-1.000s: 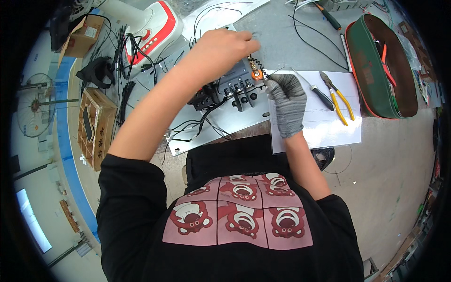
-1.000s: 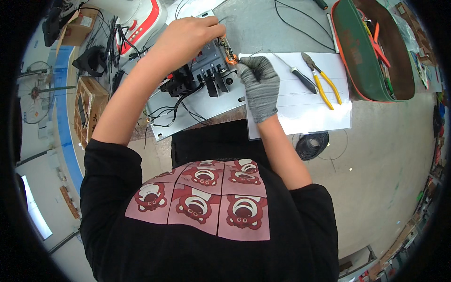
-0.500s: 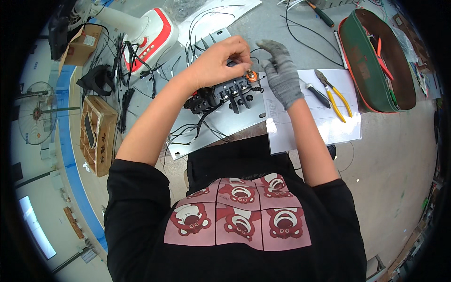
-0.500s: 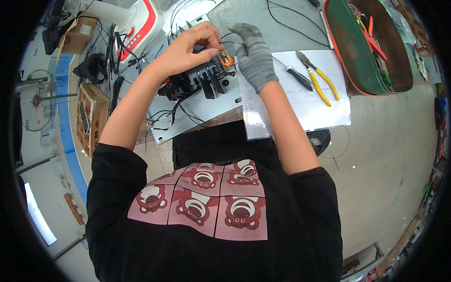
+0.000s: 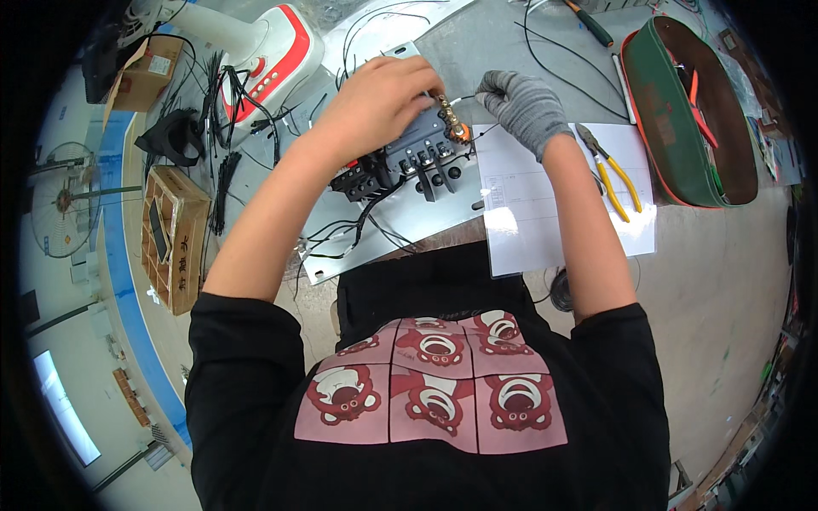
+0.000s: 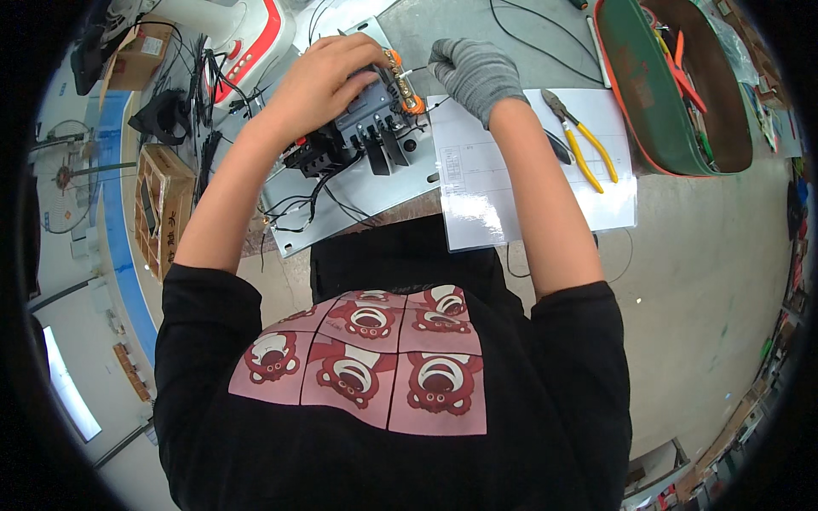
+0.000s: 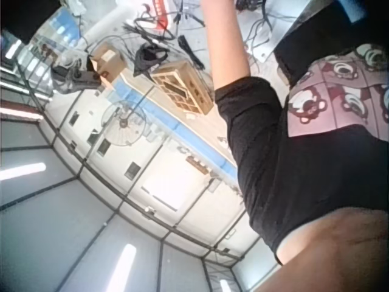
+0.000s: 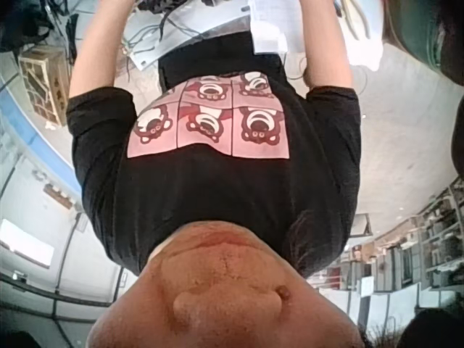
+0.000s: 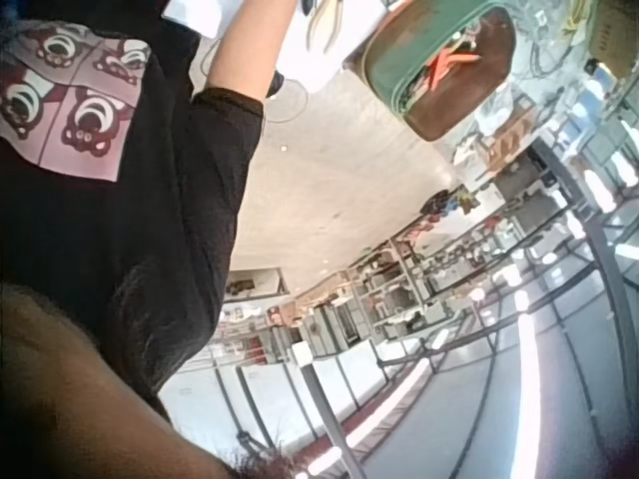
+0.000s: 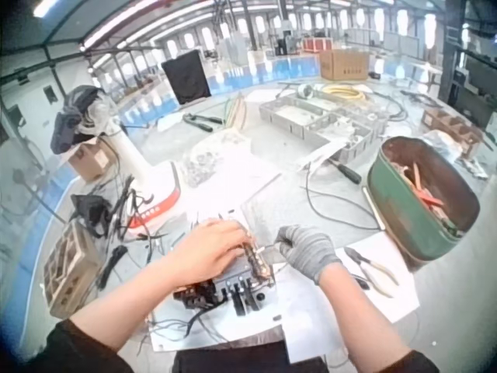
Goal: The person assembles an electrical control panel by stripping wires, inserting them into terminal blocks, and tightening screws. They use pliers and a screwdriver to connect multiple wires to a circuit breaker and other components mounted on a metal plate.
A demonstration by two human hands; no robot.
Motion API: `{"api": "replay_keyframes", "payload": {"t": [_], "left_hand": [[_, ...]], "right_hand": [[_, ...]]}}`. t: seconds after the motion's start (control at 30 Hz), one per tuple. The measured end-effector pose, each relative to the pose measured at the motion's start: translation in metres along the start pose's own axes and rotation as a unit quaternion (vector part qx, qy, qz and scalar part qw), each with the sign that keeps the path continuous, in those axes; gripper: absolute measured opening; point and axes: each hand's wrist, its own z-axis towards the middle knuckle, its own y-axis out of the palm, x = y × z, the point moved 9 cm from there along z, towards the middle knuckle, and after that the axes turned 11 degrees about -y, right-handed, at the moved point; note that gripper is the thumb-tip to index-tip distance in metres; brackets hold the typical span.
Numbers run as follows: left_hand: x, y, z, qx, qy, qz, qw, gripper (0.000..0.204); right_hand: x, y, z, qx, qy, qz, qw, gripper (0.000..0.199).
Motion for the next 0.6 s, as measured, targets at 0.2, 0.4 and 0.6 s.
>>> {"api": "replay_keyframes", "payload": {"t": [0.2, 0.4, 0.6], "left_hand": [[0.021, 0.013, -0.004, -0.01, 0.018, 0.02, 1.0, 0.015], [0.033, 0.023, 0.003, 0.004, -0.001, 0.099, 0.995, 0.014], [0.055, 0.025, -0.004, 0.04, 0.047, 0.117, 0.991, 0.014]], "right_hand": [[-0.008, -0.014, 0.021, 0.016, -0.024, -0.07, 0.997, 0.027], [-0.014, -0.023, 0.012, 0.017, -0.041, -0.001, 0.999, 0.028], [-0.022, -0.022, 0.004, -0.004, -0.053, 0.02, 0.998, 0.026]]}}
